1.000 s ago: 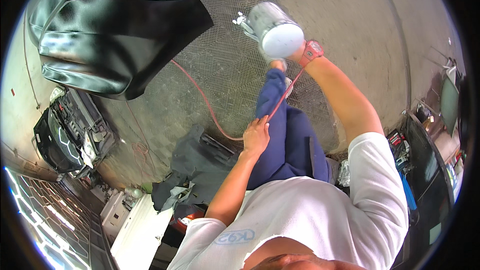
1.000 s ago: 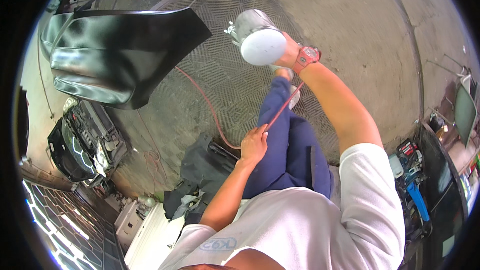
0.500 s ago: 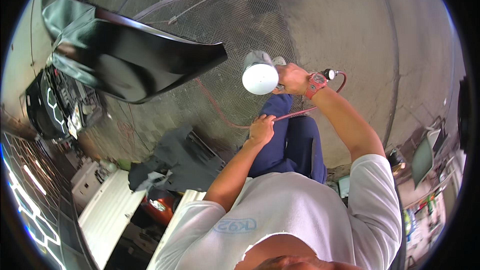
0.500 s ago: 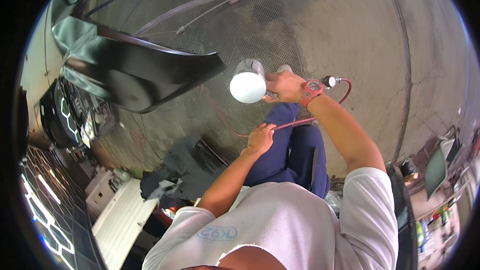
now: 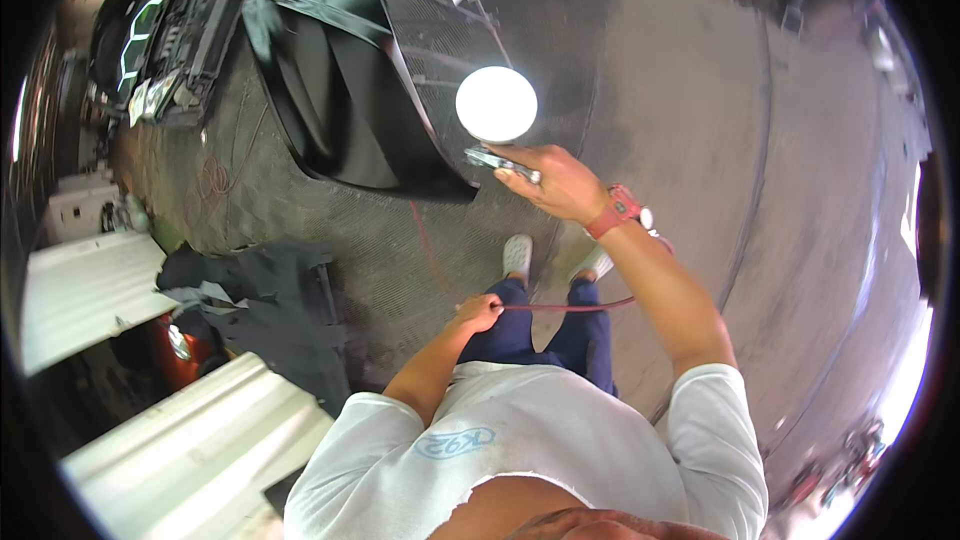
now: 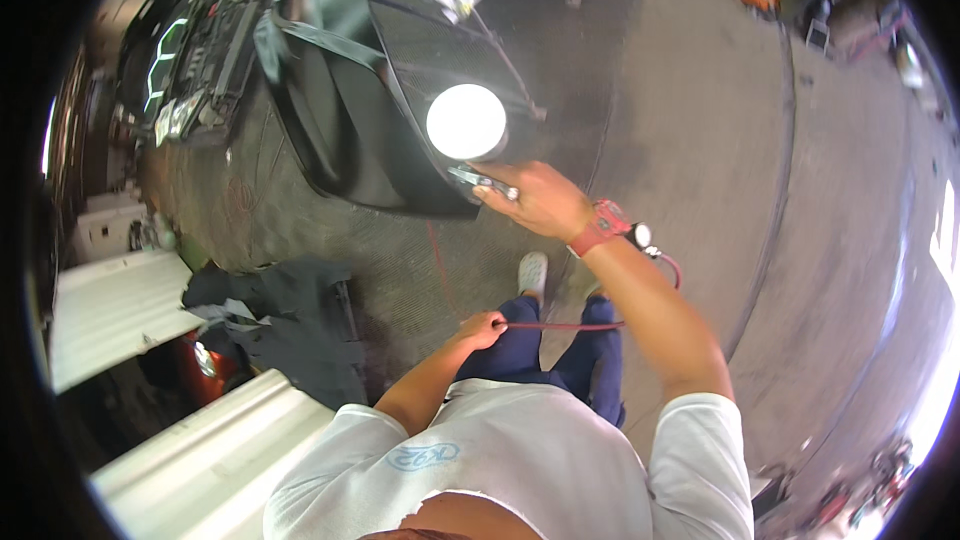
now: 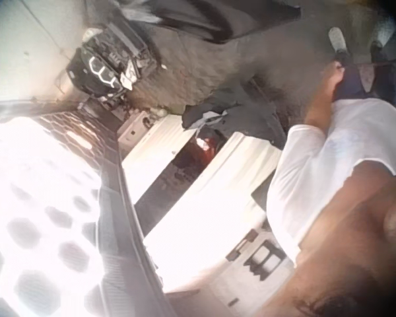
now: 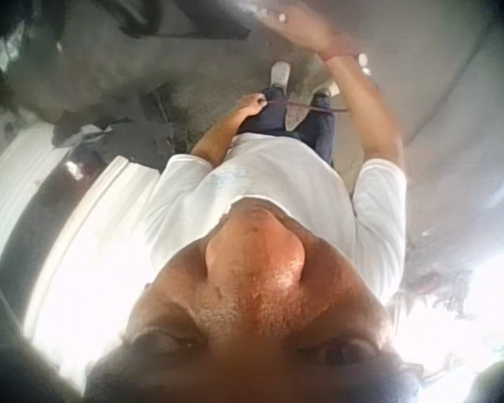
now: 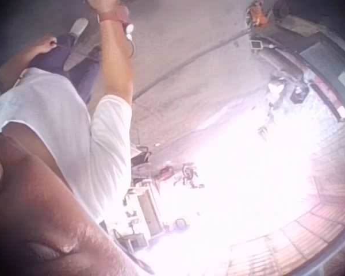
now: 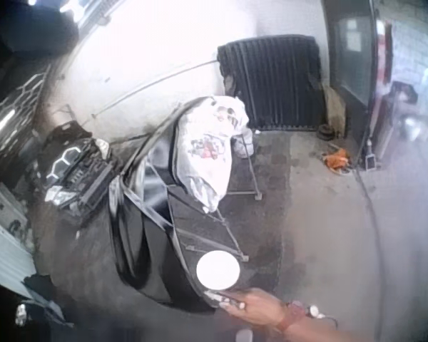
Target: The person uses a spray gun to apply black paint to a car bumper. They move around the part, spraying different sections and occasionally touching the surface with their hand. The bumper is partially covered with newspaper to protect certain areas from overspray.
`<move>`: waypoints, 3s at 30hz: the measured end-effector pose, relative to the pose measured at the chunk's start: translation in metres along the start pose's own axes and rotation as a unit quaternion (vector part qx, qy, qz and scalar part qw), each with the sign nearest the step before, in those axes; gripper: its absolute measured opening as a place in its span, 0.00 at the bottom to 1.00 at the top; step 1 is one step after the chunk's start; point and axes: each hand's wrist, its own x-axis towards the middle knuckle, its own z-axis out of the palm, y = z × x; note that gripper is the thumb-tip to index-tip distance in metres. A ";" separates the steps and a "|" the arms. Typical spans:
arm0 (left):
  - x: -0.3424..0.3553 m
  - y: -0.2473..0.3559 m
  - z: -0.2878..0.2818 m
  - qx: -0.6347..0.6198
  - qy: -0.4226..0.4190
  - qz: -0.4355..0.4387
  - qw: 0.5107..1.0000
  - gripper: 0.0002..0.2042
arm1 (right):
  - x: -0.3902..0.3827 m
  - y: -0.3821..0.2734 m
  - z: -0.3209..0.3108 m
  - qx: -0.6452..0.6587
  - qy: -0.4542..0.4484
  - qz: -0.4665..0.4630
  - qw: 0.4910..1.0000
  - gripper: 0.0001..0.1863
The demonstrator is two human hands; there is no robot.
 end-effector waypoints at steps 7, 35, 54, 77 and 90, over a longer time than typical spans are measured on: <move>0.010 0.113 -0.014 -0.161 0.117 -0.003 0.980 0.14 | 0.124 -0.070 -0.112 -0.018 0.035 -0.054 0.998 0.28; 0.168 0.313 -0.354 -0.317 0.121 0.119 0.933 0.16 | 0.617 -0.105 -0.385 -0.066 0.003 0.019 0.998 0.33; 0.249 0.463 -0.483 -0.532 0.181 0.044 0.826 0.15 | 0.844 0.071 -0.637 -0.050 0.018 0.101 0.994 0.38; 0.255 0.483 -0.481 -0.563 0.179 -0.014 0.807 0.15 | 0.777 -0.012 -0.543 -0.029 -0.240 0.005 0.970 0.31; 0.242 0.506 -0.446 -0.571 0.207 -0.032 0.794 0.14 | 0.738 -0.053 -0.475 -0.040 -0.304 -0.037 0.951 0.34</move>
